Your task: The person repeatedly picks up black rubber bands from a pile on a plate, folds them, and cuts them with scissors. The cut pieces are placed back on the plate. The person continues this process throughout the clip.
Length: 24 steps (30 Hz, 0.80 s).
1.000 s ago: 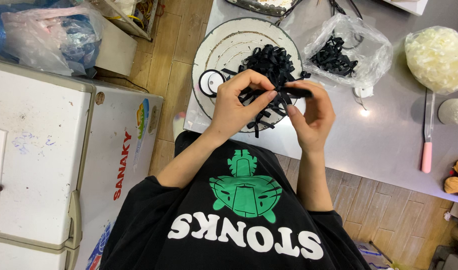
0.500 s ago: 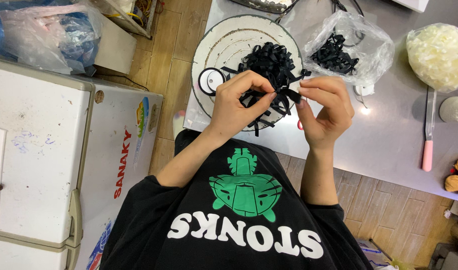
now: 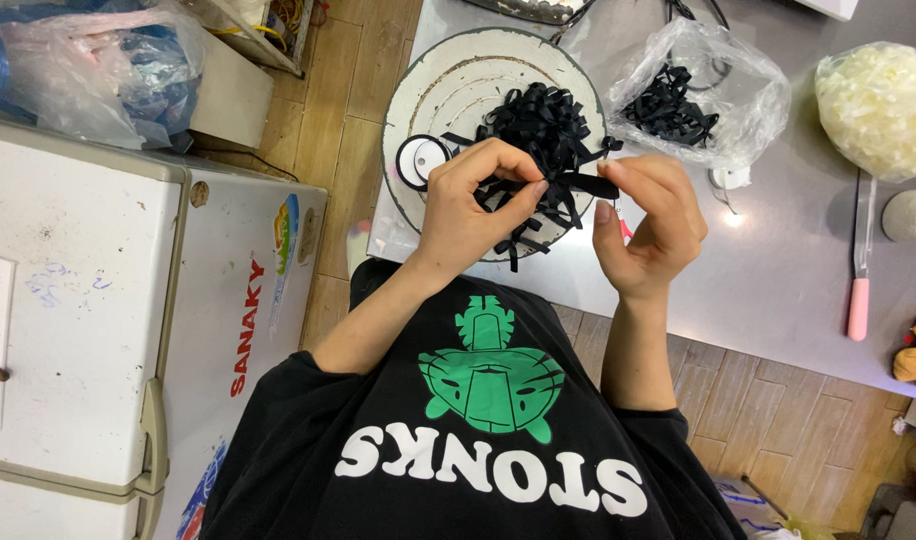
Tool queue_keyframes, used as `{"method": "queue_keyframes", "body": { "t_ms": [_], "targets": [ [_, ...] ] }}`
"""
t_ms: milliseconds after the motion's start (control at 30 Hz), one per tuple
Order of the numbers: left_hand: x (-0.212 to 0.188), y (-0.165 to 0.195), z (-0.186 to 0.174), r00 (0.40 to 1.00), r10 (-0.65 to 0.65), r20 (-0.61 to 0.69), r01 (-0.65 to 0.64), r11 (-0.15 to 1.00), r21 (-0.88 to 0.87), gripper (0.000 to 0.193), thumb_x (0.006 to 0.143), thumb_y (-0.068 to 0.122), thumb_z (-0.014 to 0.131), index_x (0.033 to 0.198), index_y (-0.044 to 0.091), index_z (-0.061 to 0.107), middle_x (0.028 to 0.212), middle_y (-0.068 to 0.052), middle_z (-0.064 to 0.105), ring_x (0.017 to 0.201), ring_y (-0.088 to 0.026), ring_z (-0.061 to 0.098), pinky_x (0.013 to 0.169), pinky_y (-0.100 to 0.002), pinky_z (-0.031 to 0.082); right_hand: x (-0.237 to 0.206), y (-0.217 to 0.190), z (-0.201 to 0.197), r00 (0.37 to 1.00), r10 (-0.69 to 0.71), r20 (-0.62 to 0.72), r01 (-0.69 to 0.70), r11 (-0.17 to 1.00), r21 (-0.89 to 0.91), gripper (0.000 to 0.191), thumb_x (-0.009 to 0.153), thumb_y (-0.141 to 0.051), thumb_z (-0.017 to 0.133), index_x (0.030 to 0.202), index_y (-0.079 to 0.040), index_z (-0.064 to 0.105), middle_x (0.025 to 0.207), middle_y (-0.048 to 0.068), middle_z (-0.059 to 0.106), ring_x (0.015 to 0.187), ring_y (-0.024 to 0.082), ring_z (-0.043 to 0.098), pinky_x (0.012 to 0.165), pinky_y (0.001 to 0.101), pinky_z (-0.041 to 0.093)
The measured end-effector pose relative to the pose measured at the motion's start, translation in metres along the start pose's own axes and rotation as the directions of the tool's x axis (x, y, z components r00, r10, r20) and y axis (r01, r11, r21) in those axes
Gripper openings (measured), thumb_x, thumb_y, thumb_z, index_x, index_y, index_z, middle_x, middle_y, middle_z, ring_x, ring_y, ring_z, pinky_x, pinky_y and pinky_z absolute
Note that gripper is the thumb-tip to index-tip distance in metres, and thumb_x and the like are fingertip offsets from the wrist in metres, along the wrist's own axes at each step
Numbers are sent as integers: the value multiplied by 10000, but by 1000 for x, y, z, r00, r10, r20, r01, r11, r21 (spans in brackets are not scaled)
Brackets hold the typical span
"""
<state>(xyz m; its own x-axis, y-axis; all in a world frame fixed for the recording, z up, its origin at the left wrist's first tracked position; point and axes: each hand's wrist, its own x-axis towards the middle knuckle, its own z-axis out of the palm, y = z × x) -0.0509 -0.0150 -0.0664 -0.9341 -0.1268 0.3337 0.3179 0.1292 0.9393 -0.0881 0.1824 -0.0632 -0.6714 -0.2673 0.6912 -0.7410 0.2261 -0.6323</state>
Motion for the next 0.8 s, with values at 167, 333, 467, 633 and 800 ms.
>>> {"method": "queue_keyframes", "body": {
  "t_ms": [167, 333, 467, 633, 800],
  "targets": [
    [-1, 4, 0, 1000, 7, 16, -8, 1000, 29, 109, 893, -1, 772, 952, 30, 685, 917, -40, 695, 841, -127, 693, 769, -252, 547, -3, 2, 3, 996, 75, -42, -77, 996, -34, 154, 983, 32, 755, 1128, 10, 709, 1105, 152, 704, 987, 248, 682, 857, 305, 530],
    [-1, 5, -3, 988, 146, 54, -148, 989, 31, 154, 865, 4, 811, 953, 36, 689, 991, -66, 682, 912, -166, 689, 807, -269, 544, -5, 7, 11, 931, 365, 2, -359, 915, 185, 118, 1092, -65, 671, 1154, 32, 700, 1065, 127, 709, 868, 154, 686, 804, 244, 547],
    [-1, 2, -7, 985, 133, 109, -131, 991, -29, 154, 843, -4, 824, 944, 34, 714, 987, -65, 686, 906, -165, 698, 797, -269, 553, -7, 11, 18, 839, 525, 147, -533, 734, 421, 228, 1111, -172, 654, 1150, 49, 696, 920, 72, 690, 797, 105, 642, 720, 227, 502],
    [-4, -3, -12, 982, 117, 149, -101, 989, -111, 177, 828, 0, 858, 887, 42, 697, 974, -59, 720, 907, -151, 713, 807, -271, 569, -12, 12, 24, 768, 602, 220, -621, 615, 486, 259, 1070, -211, 655, 1051, 42, 702, 728, 25, 629, 518, 37, 483, 460, 193, 322],
    [-10, -14, -12, 971, 3, 241, 93, 916, -389, 170, 887, -18, 826, 877, 27, 662, 994, -96, 727, 926, -153, 702, 866, -298, 575, -19, 12, 27, 773, 628, 89, -605, 688, 401, 215, 1081, -158, 652, 1058, 47, 715, 695, -2, 581, 514, 25, 444, 460, 192, 289]
  ]
}}
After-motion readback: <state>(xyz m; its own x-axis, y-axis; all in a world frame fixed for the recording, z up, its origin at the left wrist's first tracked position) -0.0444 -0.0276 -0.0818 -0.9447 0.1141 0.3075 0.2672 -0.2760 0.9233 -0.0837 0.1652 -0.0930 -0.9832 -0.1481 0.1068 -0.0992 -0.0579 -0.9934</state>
